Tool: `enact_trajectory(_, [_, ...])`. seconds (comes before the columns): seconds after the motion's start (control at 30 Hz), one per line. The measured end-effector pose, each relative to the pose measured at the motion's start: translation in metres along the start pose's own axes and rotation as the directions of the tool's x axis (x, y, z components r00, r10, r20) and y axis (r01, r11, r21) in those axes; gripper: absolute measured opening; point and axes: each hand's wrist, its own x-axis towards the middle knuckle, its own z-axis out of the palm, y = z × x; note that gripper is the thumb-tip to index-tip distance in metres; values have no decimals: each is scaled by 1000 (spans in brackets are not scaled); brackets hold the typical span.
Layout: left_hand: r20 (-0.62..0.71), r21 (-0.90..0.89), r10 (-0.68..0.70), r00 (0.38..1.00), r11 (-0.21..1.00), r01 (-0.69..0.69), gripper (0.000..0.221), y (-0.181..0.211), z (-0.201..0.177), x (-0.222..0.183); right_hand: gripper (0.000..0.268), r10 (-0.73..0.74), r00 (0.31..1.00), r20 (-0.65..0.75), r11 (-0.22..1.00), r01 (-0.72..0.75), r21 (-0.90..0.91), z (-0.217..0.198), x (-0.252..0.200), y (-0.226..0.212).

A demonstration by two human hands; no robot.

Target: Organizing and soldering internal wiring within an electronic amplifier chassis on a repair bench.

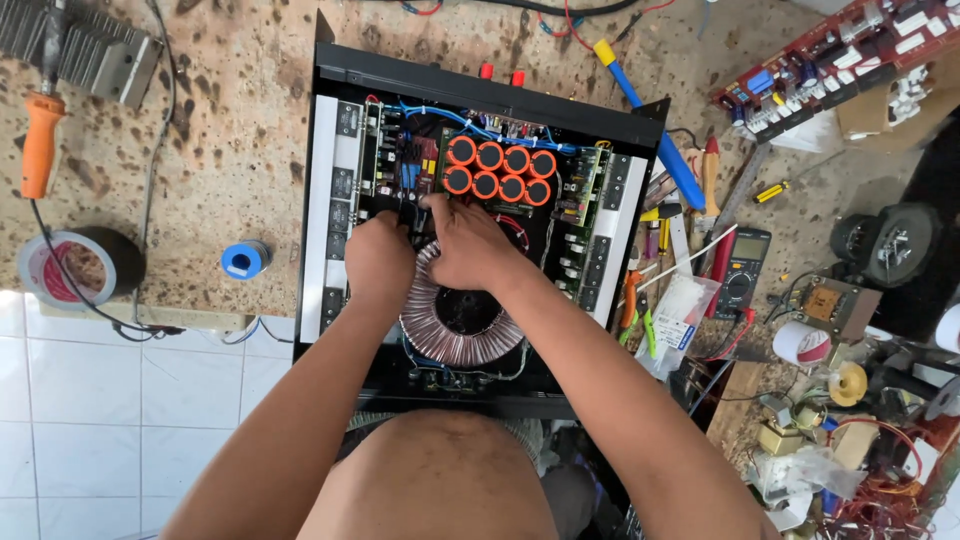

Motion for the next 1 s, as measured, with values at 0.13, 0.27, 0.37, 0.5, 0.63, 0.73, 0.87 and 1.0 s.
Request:
enact_trajectory(0.13, [31, 19, -6, 1000, 1000, 6, 15, -5, 2, 5, 76, 3, 1000, 31, 1000, -4, 14, -3, -1, 1])
enact_trajectory(0.27, [39, 46, -38, 998, 998, 37, 15, -6, 4, 7, 74, -6, 1000, 12, 998, 5, 67, -1, -1, 4])
enact_trajectory(0.37, [43, 38, -55, 998, 998, 53, 16, -5, 2, 5, 74, -23, 1000, 6, 995, 22, 96, -1, -1, 5])
enact_trajectory(0.5, [20, 23, -28, 999, 999, 28, 18, -10, 8, 7, 76, -3, 999, 33, 997, 1, 73, -2, 3, 4])
enact_trajectory(0.63, [-4, -87, -24, 1000, 996, 24, 19, -4, 9, 4, 74, 27, 998, 55, 999, -28, 24, -7, 3, -1])
enact_trajectory(0.73, [-54, -193, -27, 998, 981, 17, 20, 1, 3, -2, 79, 40, 997, 70, 996, -45, 73, -6, 7, -2])
enact_trajectory(0.87, [-92, -263, 14, 996, 964, -38, 19, 3, 4, -2, 80, 51, 997, 55, 995, -55, 80, -5, 9, -1])
enact_trajectory(1.0, [-119, -322, -2, 993, 946, -36, 21, 3, 7, 4, 81, 55, 998, 38, 994, -59, 95, -1, 12, 6])
